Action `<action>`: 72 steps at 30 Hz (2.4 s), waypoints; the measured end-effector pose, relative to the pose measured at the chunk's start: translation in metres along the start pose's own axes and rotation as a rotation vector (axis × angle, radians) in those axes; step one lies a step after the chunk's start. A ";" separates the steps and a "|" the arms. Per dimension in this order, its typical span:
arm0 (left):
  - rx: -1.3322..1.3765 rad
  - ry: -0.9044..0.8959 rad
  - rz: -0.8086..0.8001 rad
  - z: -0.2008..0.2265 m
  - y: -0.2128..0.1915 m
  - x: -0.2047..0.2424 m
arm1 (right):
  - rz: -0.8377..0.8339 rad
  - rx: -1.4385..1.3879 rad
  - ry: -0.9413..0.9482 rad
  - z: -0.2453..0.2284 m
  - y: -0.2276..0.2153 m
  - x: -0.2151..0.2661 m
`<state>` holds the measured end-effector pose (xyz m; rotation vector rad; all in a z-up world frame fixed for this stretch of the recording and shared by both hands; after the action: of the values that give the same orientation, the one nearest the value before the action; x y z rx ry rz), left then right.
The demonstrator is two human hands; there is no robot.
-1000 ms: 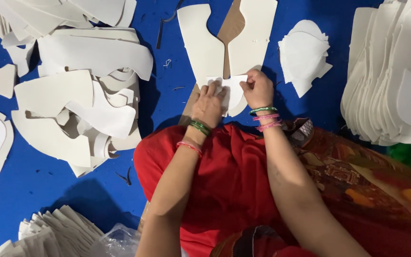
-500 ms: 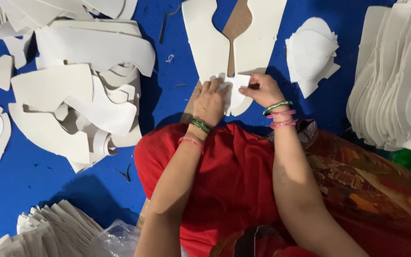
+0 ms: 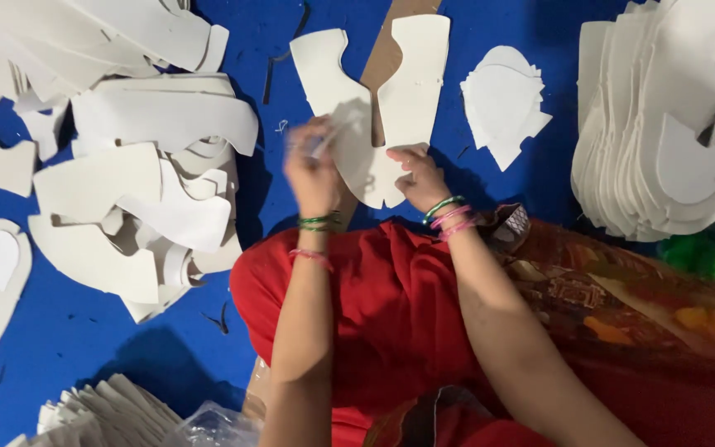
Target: Sorting and matching white shoe upper components on a blue floor mat.
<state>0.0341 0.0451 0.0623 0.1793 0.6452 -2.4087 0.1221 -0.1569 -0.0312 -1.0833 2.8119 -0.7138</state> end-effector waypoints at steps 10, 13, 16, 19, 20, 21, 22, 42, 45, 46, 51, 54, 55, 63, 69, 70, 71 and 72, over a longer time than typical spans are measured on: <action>0.156 -0.191 -0.308 0.021 -0.013 0.011 | 0.188 -0.415 0.413 -0.016 -0.023 0.004; 0.134 -0.280 -0.418 0.007 0.006 0.021 | -0.198 -0.519 0.273 -0.020 -0.016 0.013; 0.092 -0.601 -0.365 0.000 0.009 0.021 | -0.057 -0.373 0.435 -0.006 -0.015 0.015; 0.077 -0.553 -0.362 -0.026 0.017 0.029 | -0.067 -0.544 0.672 0.007 -0.010 0.012; 0.078 -0.558 -0.359 -0.033 0.024 0.030 | -0.072 -0.541 0.674 0.014 -0.007 0.010; 0.003 -0.416 -0.317 -0.037 0.030 0.027 | 0.040 -0.478 0.540 0.019 -0.010 0.005; -0.072 -0.277 -0.278 -0.040 0.036 0.028 | 0.151 -0.413 0.409 0.024 -0.013 0.004; -0.172 -0.179 -0.213 -0.034 0.054 0.010 | 0.339 -0.151 0.447 -0.009 -0.014 -0.012; -0.167 -0.170 -0.218 -0.032 0.053 0.009 | 0.370 -0.201 0.479 -0.008 -0.015 -0.013; -0.168 -0.184 -0.227 -0.032 0.053 0.008 | 0.377 -0.226 0.487 -0.007 -0.014 -0.013; -0.181 -0.196 -0.242 -0.033 0.054 0.009 | 0.362 -0.213 0.504 -0.005 -0.015 -0.014; -0.188 -0.151 -0.207 -0.037 0.055 0.011 | 0.363 -0.198 0.483 -0.004 -0.013 -0.013; -0.185 -0.112 -0.181 -0.038 0.056 0.012 | 0.369 -0.195 0.462 -0.004 -0.012 -0.013; -0.169 -0.190 -0.183 -0.025 0.051 0.006 | 0.416 -0.152 0.406 -0.006 -0.010 -0.010; -0.170 -0.243 -0.200 -0.029 0.052 0.007 | 0.456 -0.037 0.327 -0.006 -0.010 -0.008; -0.169 -0.323 -0.232 -0.028 0.051 0.005 | 0.455 -0.032 0.324 -0.007 -0.009 -0.008; -0.169 -0.323 -0.232 -0.032 0.052 0.007 | 0.455 -0.032 0.324 -0.006 -0.009 -0.008; -0.176 -0.306 -0.218 -0.034 0.053 0.008 | 0.461 -0.031 0.318 -0.007 -0.009 -0.008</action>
<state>0.0593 0.0216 0.0088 -0.3442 0.7592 -2.4953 0.1321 -0.1549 -0.0225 -0.3095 3.1628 -0.8487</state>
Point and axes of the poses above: each hand's wrist, its own x-axis away from the middle knuckle, its own y-axis out of the palm, z = x × y, the point moved 4 cm from there along -x, towards the middle knuckle, and after that the axes turned 5 degrees about y, right-handed, at the moved point
